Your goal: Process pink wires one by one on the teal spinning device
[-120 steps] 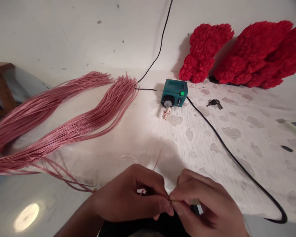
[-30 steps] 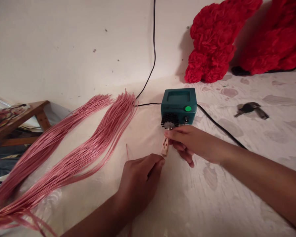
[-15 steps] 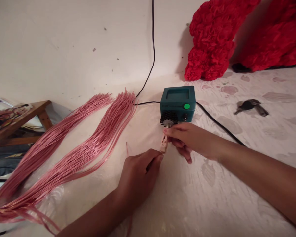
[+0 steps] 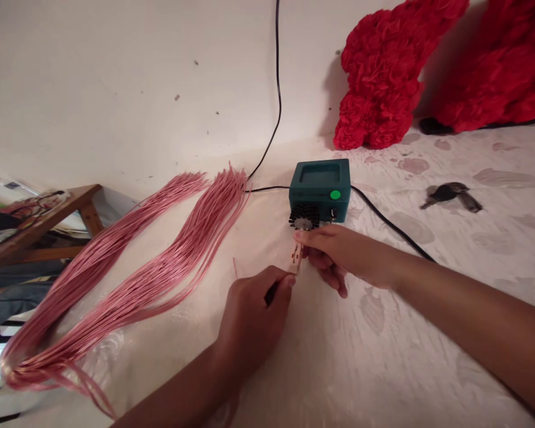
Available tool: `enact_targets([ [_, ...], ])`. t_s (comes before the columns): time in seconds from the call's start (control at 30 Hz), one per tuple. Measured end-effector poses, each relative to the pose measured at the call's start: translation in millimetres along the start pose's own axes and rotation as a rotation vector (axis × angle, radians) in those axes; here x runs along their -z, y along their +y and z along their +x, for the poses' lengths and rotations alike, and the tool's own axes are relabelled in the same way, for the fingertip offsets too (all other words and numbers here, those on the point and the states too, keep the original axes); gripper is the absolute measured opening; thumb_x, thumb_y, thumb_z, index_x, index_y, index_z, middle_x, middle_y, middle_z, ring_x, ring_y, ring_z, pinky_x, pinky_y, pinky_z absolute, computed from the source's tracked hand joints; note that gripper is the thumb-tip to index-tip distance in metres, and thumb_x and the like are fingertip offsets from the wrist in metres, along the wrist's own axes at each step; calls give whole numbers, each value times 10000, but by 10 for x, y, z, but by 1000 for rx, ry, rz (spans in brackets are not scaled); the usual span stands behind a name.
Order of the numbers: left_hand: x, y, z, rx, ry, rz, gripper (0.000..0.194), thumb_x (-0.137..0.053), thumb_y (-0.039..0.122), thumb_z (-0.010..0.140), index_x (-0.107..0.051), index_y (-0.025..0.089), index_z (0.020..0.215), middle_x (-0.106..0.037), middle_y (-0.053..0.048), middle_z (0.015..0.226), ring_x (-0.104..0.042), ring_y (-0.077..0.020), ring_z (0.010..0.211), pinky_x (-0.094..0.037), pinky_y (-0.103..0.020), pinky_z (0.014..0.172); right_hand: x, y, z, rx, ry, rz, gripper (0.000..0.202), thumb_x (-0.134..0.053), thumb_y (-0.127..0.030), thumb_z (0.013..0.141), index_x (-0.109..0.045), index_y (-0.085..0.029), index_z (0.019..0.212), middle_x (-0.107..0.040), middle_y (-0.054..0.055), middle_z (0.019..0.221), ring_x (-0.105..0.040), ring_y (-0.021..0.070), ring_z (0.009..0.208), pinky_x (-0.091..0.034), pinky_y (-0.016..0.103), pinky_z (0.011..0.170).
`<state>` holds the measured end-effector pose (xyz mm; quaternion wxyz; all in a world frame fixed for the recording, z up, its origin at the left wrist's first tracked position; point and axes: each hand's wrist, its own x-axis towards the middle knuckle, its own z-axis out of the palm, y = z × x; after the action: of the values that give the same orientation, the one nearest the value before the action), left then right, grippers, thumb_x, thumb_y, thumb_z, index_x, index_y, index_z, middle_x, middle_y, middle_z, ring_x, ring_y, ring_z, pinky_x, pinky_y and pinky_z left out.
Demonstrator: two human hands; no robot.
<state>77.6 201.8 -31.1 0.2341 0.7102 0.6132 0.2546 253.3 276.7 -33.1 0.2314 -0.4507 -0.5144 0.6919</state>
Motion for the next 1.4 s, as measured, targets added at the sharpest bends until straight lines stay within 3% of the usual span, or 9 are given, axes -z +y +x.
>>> enact_targets([
  [0.3, -39, -47, 1, -134, 71, 93, 213, -533, 230, 911, -672, 177, 758, -506, 64, 499, -419, -74, 439, -308, -196, 469, 26, 33, 16, -21, 6, -39, 482, -524, -553, 904, -481, -194, 585, -472, -31, 475, -467, 110, 324, -408, 230, 261],
  [0.53, -38, -37, 11, -213, 94, 151, 250, -511, 210, 899, -640, 165, 689, -466, 66, 465, -382, -68, 393, -265, -205, 437, -28, -2, -7, 6, 36, -48, 480, -534, -517, 923, -459, -192, 578, -417, -68, 464, -459, 88, 307, -416, 205, 250],
  [0.83, -18, -27, 23, -172, 80, 123, 245, -510, 209, 887, -644, 175, 685, -503, 62, 482, -392, -73, 404, -281, -205, 440, -27, -19, 0, -18, 34, -35, 446, -525, -483, 935, -500, -181, 607, -473, -57, 517, -488, 91, 318, -412, 205, 249],
  [1.0, -24, -34, 26, -160, 64, 116, 254, -505, 213, 891, -652, 180, 686, -535, 57, 491, -414, -76, 411, -290, -202, 444, -21, -67, -60, -57, 72, -225, 504, -464, -579, 924, -463, -201, 590, -449, -52, 453, -451, 104, 303, -369, 228, 278],
  [1.1, -21, -33, 30, -154, 48, 108, 289, -492, 215, 902, -636, 179, 654, -544, 53, 487, -430, -80, 417, -302, -200, 450, 93, -201, -174, 126, 273, -590, 478, -465, -549, 927, -446, -203, 598, -466, -43, 510, -458, 99, 382, -322, 227, 365],
  [1.17, -17, -29, 33, -151, 43, 103, 307, -485, 219, 904, -623, 177, 633, -547, 48, 485, -436, -83, 422, -308, -199, 451, 224, -295, -232, 347, 577, -809, 393, -500, -485, 922, -497, -208, 643, -493, -37, 551, -488, 117, 478, -328, 240, 450],
  [1.23, -11, -21, 35, -153, 41, 104, 313, -482, 222, 903, -619, 175, 625, -544, 45, 483, -432, -85, 423, -311, -200, 452, 366, -338, -235, 472, 863, -911, 247, -512, -437, 920, -583, -227, 813, -543, -34, 592, -517, 144, 537, -354, 262, 525],
  [1.27, -6, -16, 36, -156, 41, 109, 312, -481, 221, 901, -618, 174, 624, -540, 45, 482, -427, -85, 424, -312, -200, 453, 429, -332, -215, 474, 895, -932, 233, -501, -443, 928, -600, -232, 933, -564, -29, 611, -529, 157, 550, -362, 273, 548],
  [1.4, 9, 1, 39, -172, 54, 137, 309, -476, 207, 892, -601, 167, 613, -506, 50, 469, -394, -81, 421, -301, -200, 454, 539, -178, -67, 386, 785, -1039, 400, -466, -480, 944, -581, -215, 1220, -618, 11, 630, -598, 226, 591, -392, 307, 574],
])
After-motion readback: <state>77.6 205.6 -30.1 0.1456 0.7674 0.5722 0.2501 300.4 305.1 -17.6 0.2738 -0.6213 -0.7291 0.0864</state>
